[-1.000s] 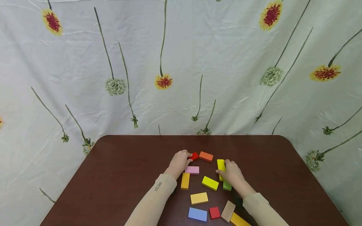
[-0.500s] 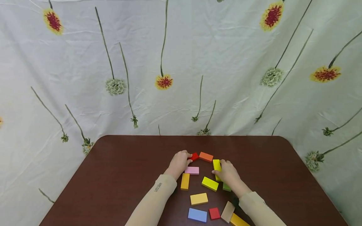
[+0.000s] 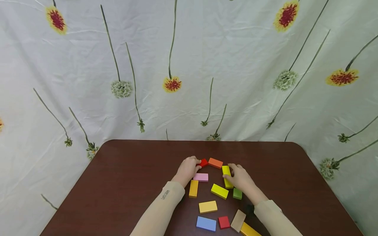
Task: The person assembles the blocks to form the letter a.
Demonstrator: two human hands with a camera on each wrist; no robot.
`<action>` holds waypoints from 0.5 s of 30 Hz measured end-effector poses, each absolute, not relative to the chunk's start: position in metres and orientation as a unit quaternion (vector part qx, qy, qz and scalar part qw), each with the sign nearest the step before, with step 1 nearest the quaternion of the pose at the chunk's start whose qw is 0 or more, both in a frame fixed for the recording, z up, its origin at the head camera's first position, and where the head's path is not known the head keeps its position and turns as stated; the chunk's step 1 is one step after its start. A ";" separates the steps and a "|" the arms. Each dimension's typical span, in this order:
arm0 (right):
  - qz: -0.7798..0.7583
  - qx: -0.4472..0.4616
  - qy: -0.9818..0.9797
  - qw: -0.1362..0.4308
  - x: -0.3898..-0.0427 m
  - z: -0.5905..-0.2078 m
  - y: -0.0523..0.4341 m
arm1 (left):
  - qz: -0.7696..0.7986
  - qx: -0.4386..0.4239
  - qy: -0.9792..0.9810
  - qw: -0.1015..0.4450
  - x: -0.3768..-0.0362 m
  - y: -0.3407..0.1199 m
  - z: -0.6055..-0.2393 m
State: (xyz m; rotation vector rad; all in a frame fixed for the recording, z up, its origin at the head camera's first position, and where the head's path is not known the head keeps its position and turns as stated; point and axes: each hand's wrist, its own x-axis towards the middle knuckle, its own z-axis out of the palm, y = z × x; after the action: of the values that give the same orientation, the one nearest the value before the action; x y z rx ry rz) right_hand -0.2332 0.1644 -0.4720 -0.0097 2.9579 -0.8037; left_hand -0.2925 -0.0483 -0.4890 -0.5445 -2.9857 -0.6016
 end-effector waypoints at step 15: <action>-0.263 -0.110 0.949 0.137 -0.230 -0.478 0.197 | -0.184 -0.182 -0.965 0.036 -0.294 -0.048 -0.493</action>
State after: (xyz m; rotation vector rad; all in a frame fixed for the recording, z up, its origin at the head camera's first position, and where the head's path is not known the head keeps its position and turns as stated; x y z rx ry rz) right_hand -0.2297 0.1965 -0.4776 -0.3176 2.7459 -0.7600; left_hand -0.2939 -0.0483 -0.4930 -0.5607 -2.9653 -0.5656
